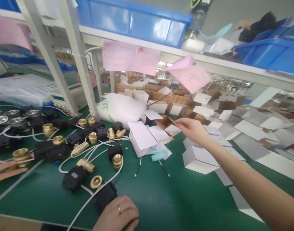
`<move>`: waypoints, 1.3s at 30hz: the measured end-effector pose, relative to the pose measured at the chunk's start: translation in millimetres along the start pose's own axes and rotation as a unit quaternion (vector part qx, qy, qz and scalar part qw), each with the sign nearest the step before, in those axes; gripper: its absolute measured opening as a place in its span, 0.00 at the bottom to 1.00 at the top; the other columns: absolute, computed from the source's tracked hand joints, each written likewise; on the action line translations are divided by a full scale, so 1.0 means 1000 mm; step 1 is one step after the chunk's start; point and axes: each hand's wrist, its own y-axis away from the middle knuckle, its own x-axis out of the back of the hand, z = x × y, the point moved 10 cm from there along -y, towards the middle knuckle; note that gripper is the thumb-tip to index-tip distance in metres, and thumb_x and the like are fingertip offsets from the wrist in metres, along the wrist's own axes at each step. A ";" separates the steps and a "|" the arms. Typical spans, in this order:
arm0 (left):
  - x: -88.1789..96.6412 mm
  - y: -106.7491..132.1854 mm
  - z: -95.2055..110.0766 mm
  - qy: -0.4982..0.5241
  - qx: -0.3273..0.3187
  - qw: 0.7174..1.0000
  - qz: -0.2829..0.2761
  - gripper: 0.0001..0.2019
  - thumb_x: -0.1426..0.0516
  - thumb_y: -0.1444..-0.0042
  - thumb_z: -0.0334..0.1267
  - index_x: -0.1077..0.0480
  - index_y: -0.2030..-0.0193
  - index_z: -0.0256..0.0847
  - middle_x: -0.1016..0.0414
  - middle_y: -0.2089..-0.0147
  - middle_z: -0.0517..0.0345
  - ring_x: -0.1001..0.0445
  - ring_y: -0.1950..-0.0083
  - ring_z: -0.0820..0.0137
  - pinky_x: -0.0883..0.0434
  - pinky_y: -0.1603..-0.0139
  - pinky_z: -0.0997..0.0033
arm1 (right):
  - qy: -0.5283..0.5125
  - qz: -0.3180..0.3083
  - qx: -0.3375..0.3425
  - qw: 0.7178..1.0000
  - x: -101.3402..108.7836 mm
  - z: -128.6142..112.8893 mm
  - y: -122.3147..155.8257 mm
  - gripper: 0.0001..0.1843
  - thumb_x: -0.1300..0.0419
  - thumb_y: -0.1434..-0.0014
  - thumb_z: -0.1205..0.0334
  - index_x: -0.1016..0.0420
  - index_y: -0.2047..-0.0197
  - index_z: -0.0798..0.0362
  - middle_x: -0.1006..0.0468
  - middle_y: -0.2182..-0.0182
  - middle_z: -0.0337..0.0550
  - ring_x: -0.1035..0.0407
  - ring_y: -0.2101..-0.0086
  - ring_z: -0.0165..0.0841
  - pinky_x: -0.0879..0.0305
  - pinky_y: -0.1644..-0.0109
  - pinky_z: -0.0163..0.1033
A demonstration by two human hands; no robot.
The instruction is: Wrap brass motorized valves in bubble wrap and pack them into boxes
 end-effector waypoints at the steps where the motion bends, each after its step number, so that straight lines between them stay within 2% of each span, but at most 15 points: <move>1: 0.016 -0.003 0.002 -0.018 -0.004 0.999 0.028 0.09 0.47 0.34 0.28 0.30 0.55 0.45 0.19 0.62 0.56 0.21 0.61 0.67 0.21 0.56 0.69 | -0.014 0.016 0.016 1.000 0.001 -0.018 0.019 0.14 0.46 0.36 0.64 0.19 0.56 0.52 0.17 0.57 0.48 0.23 0.57 0.42 0.26 0.47 0.48; 4: 0.063 -0.009 -0.005 -0.102 0.015 0.989 0.109 0.04 0.44 0.33 0.35 0.28 0.55 0.46 0.20 0.60 0.57 0.21 0.59 0.67 0.23 0.55 0.70 | -0.049 0.039 0.058 0.996 -0.008 -0.071 0.076 0.14 0.48 0.33 0.62 0.21 0.55 0.51 0.18 0.59 0.47 0.23 0.59 0.41 0.25 0.52 0.45; 6: 0.083 -0.012 -0.025 -0.164 0.059 0.977 0.121 0.09 0.42 0.33 0.47 0.26 0.58 0.46 0.21 0.59 0.54 0.21 0.57 0.62 0.23 0.57 0.65 | -0.071 0.034 0.076 0.994 -0.022 -0.100 0.112 0.14 0.50 0.31 0.63 0.22 0.54 0.49 0.19 0.58 0.46 0.23 0.58 0.39 0.25 0.53 0.44; 8: 0.094 -0.012 -0.053 -0.208 0.115 0.966 0.098 0.19 0.45 0.34 0.57 0.25 0.59 0.43 0.22 0.57 0.49 0.21 0.56 0.56 0.22 0.56 0.56 | -0.126 0.017 0.076 0.989 -0.042 -0.119 0.144 0.14 0.49 0.30 0.65 0.23 0.51 0.47 0.19 0.57 0.45 0.23 0.57 0.38 0.24 0.52 0.43; 11: 0.105 -0.004 -0.087 -0.236 0.179 0.954 0.050 0.23 0.49 0.35 0.59 0.24 0.59 0.41 0.21 0.56 0.44 0.22 0.53 0.49 0.24 0.50 0.44 | -0.222 0.012 0.035 0.974 -0.070 -0.127 0.179 0.13 0.47 0.30 0.66 0.22 0.52 0.43 0.19 0.57 0.41 0.23 0.57 0.37 0.24 0.52 0.43; 14: 0.109 0.008 -0.101 -0.201 0.214 0.956 -0.004 0.24 0.47 0.38 0.62 0.22 0.56 0.44 0.19 0.53 0.47 0.21 0.50 0.51 0.24 0.48 0.49 | -0.306 0.019 -0.022 0.952 -0.101 -0.127 0.199 0.11 0.43 0.32 0.64 0.22 0.53 0.41 0.18 0.60 0.38 0.22 0.61 0.37 0.23 0.57 0.42; 19: 0.089 0.021 -0.093 -0.142 0.217 0.962 -0.087 0.23 0.38 0.42 0.58 0.24 0.47 0.47 0.20 0.46 0.51 0.23 0.42 0.51 0.26 0.39 0.50 | -0.406 -0.039 -0.067 0.910 -0.162 -0.166 0.198 0.24 0.34 0.41 0.63 0.26 0.41 0.41 0.22 0.49 0.43 0.24 0.53 0.42 0.22 0.54 0.45; 22: 0.079 0.030 -0.090 -0.122 0.230 0.963 -0.072 0.30 0.34 0.45 0.51 0.30 0.38 0.44 0.26 0.37 0.46 0.28 0.35 0.50 0.31 0.32 0.45 | -0.361 -0.072 -0.068 0.927 -0.191 -0.201 0.192 0.43 0.23 0.51 0.60 0.34 0.34 0.46 0.27 0.42 0.50 0.30 0.44 0.51 0.27 0.42 0.57; 24: 0.072 0.036 -0.085 -0.101 0.227 0.967 -0.048 0.31 0.35 0.44 0.48 0.33 0.35 0.43 0.29 0.33 0.45 0.31 0.32 0.51 0.33 0.29 0.44 | -0.318 -0.073 -0.068 0.943 -0.203 -0.215 0.190 0.46 0.22 0.53 0.61 0.35 0.34 0.49 0.26 0.44 0.54 0.31 0.45 0.55 0.30 0.40 0.63; 28: 0.070 0.053 -0.074 -0.073 0.242 0.966 0.057 0.27 0.38 0.41 0.49 0.35 0.36 0.45 0.29 0.36 0.46 0.28 0.35 0.54 0.28 0.33 0.45 | -0.319 -0.027 -0.063 0.945 -0.203 -0.219 0.199 0.26 0.32 0.49 0.73 0.28 0.47 0.49 0.22 0.54 0.49 0.27 0.54 0.50 0.26 0.49 0.58; 30: 0.074 0.064 -0.070 -0.076 0.277 0.949 0.128 0.27 0.39 0.41 0.54 0.34 0.39 0.43 0.27 0.43 0.46 0.24 0.43 0.54 0.23 0.41 0.46 | -0.337 -0.019 -0.052 0.940 -0.199 -0.216 0.204 0.27 0.34 0.49 0.75 0.30 0.46 0.49 0.23 0.51 0.48 0.28 0.51 0.47 0.28 0.44 0.55; 32: 0.077 0.074 -0.067 -0.089 0.313 0.929 0.176 0.27 0.40 0.42 0.60 0.31 0.46 0.40 0.25 0.53 0.47 0.22 0.52 0.55 0.20 0.49 0.47 | -0.355 -0.033 -0.032 0.934 -0.198 -0.218 0.206 0.38 0.30 0.50 0.76 0.35 0.38 0.49 0.27 0.43 0.49 0.33 0.43 0.46 0.34 0.36 0.53; 34: 0.079 0.080 -0.068 -0.095 0.341 0.916 0.191 0.28 0.43 0.43 0.65 0.29 0.54 0.40 0.26 0.59 0.48 0.22 0.58 0.55 0.19 0.58 0.51 | -0.378 -0.041 -0.019 0.925 -0.198 -0.220 0.202 0.45 0.27 0.53 0.78 0.37 0.35 0.49 0.29 0.40 0.48 0.34 0.41 0.44 0.38 0.33 0.50; 37: 0.084 0.090 -0.085 -0.029 0.382 0.905 0.185 0.30 0.42 0.49 0.70 0.29 0.57 0.42 0.24 0.61 0.50 0.22 0.63 0.57 0.21 0.68 0.58 | -0.390 -0.039 -0.022 0.920 -0.200 -0.220 0.191 0.36 0.23 0.53 0.77 0.29 0.44 0.48 0.24 0.50 0.43 0.29 0.50 0.41 0.31 0.44 0.44; 39: 0.091 0.095 -0.105 0.038 0.392 0.901 0.183 0.31 0.37 0.54 0.68 0.29 0.57 0.44 0.22 0.61 0.54 0.21 0.63 0.59 0.20 0.65 0.61 | -0.384 -0.041 -0.012 0.922 -0.200 -0.220 0.184 0.32 0.21 0.56 0.75 0.26 0.50 0.50 0.25 0.56 0.40 0.28 0.56 0.38 0.30 0.51 0.39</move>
